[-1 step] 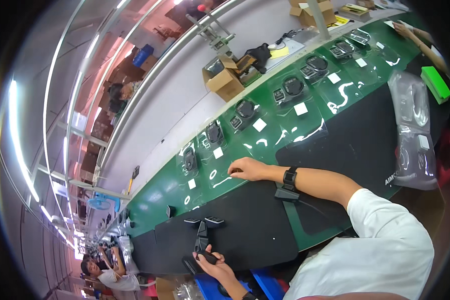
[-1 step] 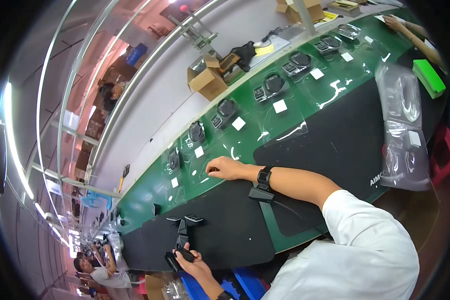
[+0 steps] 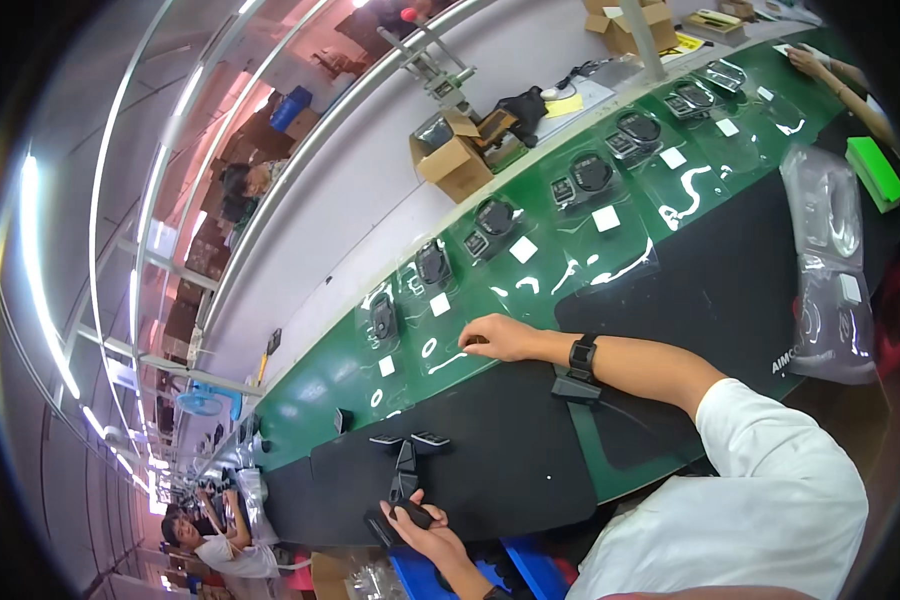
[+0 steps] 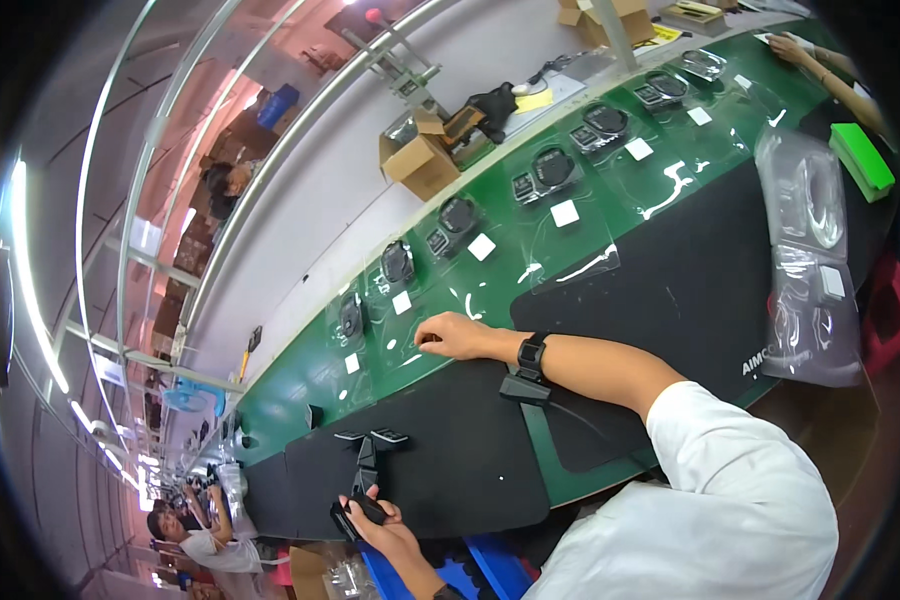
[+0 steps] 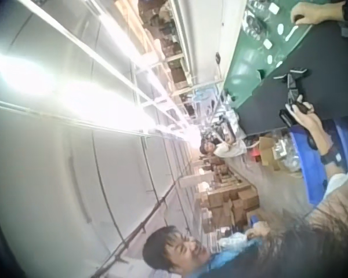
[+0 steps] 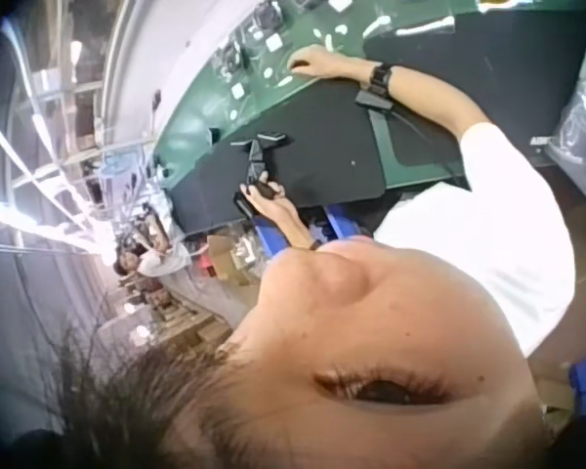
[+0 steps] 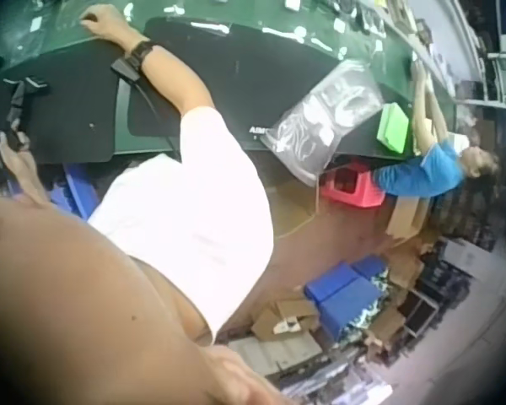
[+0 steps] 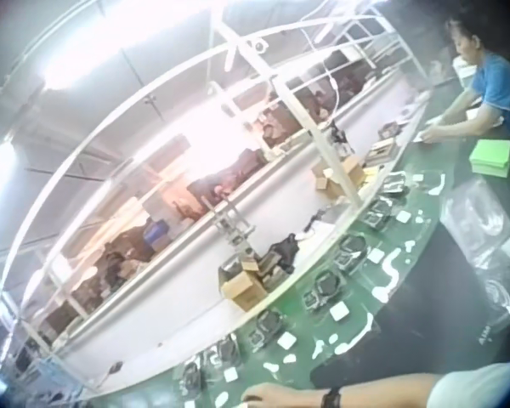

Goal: The recorder is assembling small electronic components, specifically placing items into housings and organizing them on an assembly line.

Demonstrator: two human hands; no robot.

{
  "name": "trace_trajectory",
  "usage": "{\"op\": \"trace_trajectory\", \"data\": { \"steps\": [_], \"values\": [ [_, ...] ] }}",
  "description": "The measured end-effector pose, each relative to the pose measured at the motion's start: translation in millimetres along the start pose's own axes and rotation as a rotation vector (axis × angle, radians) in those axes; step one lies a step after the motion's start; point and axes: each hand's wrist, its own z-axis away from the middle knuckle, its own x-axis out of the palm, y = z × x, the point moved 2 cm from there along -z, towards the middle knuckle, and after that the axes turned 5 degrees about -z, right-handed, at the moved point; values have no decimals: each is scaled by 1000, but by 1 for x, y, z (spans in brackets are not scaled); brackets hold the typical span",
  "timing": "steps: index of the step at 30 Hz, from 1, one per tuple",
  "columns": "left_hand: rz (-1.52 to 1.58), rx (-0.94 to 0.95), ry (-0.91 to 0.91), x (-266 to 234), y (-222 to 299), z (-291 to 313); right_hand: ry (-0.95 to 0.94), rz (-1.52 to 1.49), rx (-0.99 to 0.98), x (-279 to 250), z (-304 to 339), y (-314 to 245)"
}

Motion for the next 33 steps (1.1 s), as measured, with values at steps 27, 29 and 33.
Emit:
{"op": "trace_trajectory", "data": {
  "steps": [27, 29, 33],
  "values": [
    [629, -217, -282, 67, 9, 31, -251, -232, -113, 39, 1, -123],
    [641, -225, -298, 70, 1, 30, -296, -252, -259, 48, 9, -154],
    [462, -74, -252, 73, 16, 35, -358, -186, -395, 65, 33, -175]
  ]
}}
